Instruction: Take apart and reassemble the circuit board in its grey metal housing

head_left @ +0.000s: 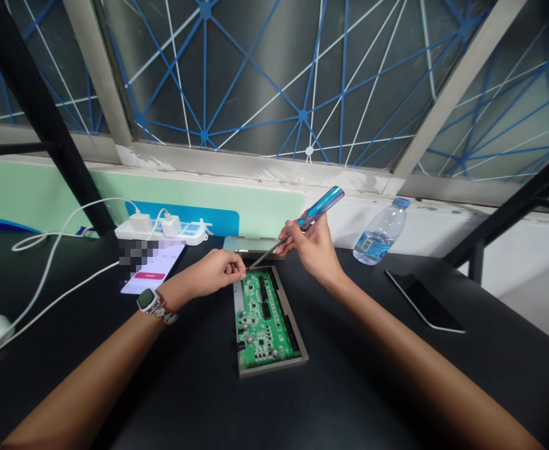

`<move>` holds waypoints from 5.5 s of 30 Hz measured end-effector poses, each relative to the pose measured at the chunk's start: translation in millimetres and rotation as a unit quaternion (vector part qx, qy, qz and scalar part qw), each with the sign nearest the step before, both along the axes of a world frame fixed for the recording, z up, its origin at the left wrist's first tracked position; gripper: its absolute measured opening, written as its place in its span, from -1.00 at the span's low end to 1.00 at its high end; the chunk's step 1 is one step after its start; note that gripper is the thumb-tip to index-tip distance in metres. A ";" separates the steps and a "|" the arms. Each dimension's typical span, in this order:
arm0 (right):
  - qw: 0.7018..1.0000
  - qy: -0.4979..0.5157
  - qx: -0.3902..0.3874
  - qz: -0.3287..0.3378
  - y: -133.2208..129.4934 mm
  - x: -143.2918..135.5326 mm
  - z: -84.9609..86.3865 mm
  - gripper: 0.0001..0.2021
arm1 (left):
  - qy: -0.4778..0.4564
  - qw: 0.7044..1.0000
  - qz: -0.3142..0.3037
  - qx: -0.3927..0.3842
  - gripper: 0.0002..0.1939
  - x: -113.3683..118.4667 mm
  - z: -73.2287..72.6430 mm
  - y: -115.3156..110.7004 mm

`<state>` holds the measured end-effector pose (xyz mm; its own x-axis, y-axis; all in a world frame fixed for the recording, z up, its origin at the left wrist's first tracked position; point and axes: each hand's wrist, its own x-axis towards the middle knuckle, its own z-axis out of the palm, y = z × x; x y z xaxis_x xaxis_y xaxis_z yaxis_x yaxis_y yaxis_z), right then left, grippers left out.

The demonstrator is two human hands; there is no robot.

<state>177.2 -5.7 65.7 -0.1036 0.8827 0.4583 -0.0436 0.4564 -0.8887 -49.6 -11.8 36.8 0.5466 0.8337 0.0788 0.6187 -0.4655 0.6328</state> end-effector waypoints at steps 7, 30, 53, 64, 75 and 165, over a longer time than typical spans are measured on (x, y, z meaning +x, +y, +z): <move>1.000 -0.005 0.011 0.001 -0.6 -1.8 -1.4 -0.63 | -0.003 1.000 -0.009 0.014 -0.77 -0.3 -4.4 2.6; 0.993 -0.069 -0.005 0.090 -4.2 -5.8 11.0 -0.70 | 0.013 0.996 -0.024 0.087 -0.86 -1.3 -12.0 4.5; 0.957 -0.265 0.114 -0.017 9.2 -55.3 11.5 -0.83 | 0.009 0.989 -0.008 0.145 -0.83 -6.2 -17.3 12.6; 0.953 -0.281 0.116 -0.013 7.3 -57.6 12.3 -0.82 | 0.015 0.987 0.012 0.162 -0.85 -1.9 -13.6 5.8; 0.951 -0.287 0.116 0.005 8.0 -57.1 10.8 -0.84 | 0.014 0.989 0.009 0.149 -0.87 -2.2 -18.0 8.2; 0.977 -0.208 0.020 0.044 19.9 -41.4 -0.8 -0.76 | -0.316 0.931 0.154 0.098 -0.75 27.7 -29.5 -0.6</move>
